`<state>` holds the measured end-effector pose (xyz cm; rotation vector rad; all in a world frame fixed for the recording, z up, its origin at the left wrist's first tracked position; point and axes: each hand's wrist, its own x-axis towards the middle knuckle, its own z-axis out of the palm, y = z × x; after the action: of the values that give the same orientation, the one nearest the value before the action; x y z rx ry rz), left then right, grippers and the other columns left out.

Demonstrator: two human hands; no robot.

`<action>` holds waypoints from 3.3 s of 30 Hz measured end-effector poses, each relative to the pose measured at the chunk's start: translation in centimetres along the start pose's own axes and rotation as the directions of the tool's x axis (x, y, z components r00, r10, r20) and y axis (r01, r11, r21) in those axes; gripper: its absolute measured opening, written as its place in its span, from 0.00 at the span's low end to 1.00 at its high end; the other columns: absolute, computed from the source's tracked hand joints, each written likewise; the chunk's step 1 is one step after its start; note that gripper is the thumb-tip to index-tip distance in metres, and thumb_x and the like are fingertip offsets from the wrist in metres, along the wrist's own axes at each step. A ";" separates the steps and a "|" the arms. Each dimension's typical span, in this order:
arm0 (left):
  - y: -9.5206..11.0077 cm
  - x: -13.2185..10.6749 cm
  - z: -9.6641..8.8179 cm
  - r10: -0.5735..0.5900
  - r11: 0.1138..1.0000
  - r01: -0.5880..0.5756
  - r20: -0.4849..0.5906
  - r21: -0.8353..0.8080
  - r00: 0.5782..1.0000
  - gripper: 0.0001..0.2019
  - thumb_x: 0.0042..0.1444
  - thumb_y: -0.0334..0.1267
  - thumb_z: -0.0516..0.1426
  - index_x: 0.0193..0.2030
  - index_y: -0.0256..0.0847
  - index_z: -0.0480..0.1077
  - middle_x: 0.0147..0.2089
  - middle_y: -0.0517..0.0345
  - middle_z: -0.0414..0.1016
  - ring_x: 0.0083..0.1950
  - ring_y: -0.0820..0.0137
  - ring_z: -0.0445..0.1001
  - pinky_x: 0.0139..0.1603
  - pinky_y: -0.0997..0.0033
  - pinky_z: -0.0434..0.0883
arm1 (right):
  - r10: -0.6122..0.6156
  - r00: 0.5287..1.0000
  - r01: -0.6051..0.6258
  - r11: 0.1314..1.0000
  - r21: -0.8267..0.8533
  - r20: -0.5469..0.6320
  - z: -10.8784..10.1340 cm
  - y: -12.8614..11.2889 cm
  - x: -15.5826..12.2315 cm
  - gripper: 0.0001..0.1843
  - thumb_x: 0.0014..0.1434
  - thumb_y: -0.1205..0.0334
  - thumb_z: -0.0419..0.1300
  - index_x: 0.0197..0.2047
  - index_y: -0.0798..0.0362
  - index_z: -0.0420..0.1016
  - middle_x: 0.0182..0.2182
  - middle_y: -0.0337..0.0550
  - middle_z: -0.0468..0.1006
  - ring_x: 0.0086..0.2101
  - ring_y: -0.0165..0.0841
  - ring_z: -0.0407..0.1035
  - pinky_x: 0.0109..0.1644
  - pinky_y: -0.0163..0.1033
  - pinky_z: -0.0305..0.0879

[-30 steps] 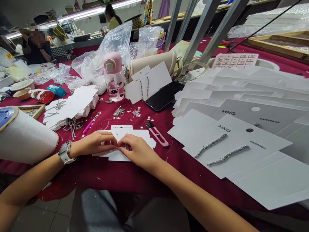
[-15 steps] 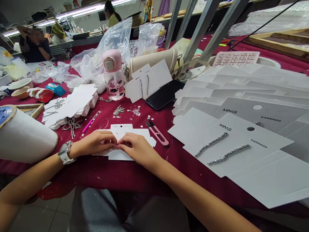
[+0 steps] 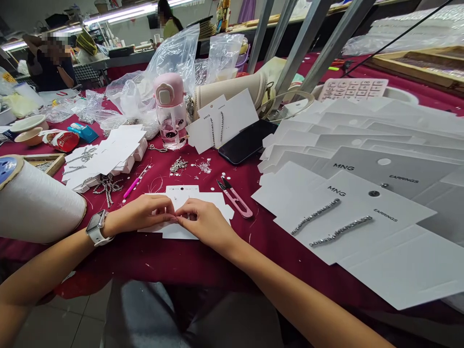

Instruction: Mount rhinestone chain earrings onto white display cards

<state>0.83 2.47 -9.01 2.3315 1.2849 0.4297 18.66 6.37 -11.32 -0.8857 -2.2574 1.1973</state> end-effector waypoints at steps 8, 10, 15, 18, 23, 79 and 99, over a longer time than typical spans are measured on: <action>-0.2 0.2 -0.3 -0.058 0.995 0.061 0.040 -0.081 0.998 0.10 0.50 0.41 0.58 0.32 0.35 0.67 0.29 0.61 0.68 0.30 0.78 0.64 0.30 0.81 0.60 | 0.028 0.999 -0.024 0.994 -0.107 0.032 0.0 -0.3 0.1 0.05 0.51 0.64 0.57 0.27 0.53 0.73 0.27 0.38 0.71 0.27 0.26 0.61 0.30 0.33 0.55; -0.1 0.1 -0.3 -0.049 0.997 0.052 0.046 -0.061 0.998 0.10 0.48 0.41 0.59 0.33 0.35 0.67 0.30 0.61 0.68 0.30 0.78 0.63 0.31 0.81 0.60 | 0.027 0.999 -0.024 0.994 -0.111 0.029 -0.1 -0.3 0.1 0.05 0.51 0.64 0.57 0.28 0.53 0.73 0.27 0.38 0.71 0.27 0.26 0.61 0.30 0.33 0.56; 0.3 0.0 0.4 -0.149 0.986 0.147 -0.020 -0.080 0.989 0.07 0.49 0.38 0.58 0.31 0.35 0.69 0.29 0.60 0.67 0.30 0.77 0.63 0.30 0.80 0.60 | 0.016 1.000 -0.014 0.994 -0.108 0.020 -0.2 -0.2 0.0 0.05 0.51 0.65 0.57 0.29 0.53 0.74 0.27 0.38 0.71 0.27 0.26 0.62 0.30 0.33 0.57; 0.5 -0.1 1.0 -0.213 0.967 0.202 -0.058 -0.152 0.975 0.07 0.50 0.38 0.57 0.30 0.35 0.69 0.27 0.60 0.67 0.29 0.77 0.63 0.29 0.80 0.60 | 0.016 1.000 -0.014 0.996 -0.092 0.019 -0.3 -0.2 -0.1 0.05 0.51 0.65 0.57 0.29 0.53 0.74 0.27 0.39 0.72 0.28 0.27 0.63 0.31 0.33 0.58; 0.6 -0.2 1.8 -0.252 0.953 0.226 -0.111 -0.203 0.961 0.07 0.51 0.39 0.56 0.30 0.36 0.70 0.27 0.61 0.69 0.29 0.77 0.64 0.28 0.80 0.60 | 0.027 1.000 -0.026 0.999 -0.040 0.008 -0.3 -0.1 0.1 0.05 0.51 0.66 0.56 0.28 0.53 0.73 0.28 0.39 0.73 0.30 0.28 0.65 0.34 0.33 0.60; 0.9 0.0 2.3 -0.276 0.939 0.226 -0.178 -0.258 0.944 0.04 0.49 0.34 0.53 0.26 0.36 0.65 0.25 0.64 0.65 0.27 0.78 0.61 0.27 0.79 0.58 | -0.261 0.961 0.208 0.901 -0.380 -0.092 -0.1 -0.1 -0.5 0.08 0.55 0.61 0.51 0.33 0.51 0.71 0.34 0.41 0.70 0.22 0.22 0.60 0.25 0.31 0.57; 0.6 0.0 1.9 -0.304 0.899 0.212 -0.197 -0.384 0.932 0.06 0.51 0.37 0.56 0.29 0.36 0.69 0.27 0.63 0.70 0.27 0.80 0.63 0.28 0.82 0.59 | -0.202 0.970 0.171 0.962 -0.213 -0.137 -0.5 0.0 -0.5 0.05 0.53 0.64 0.53 0.35 0.53 0.63 0.34 0.42 0.65 0.23 0.23 0.62 0.27 0.32 0.63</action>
<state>2.18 1.76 -10.36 1.8144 1.4696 0.8168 19.36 6.28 -11.05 -0.7871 -2.2996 0.7992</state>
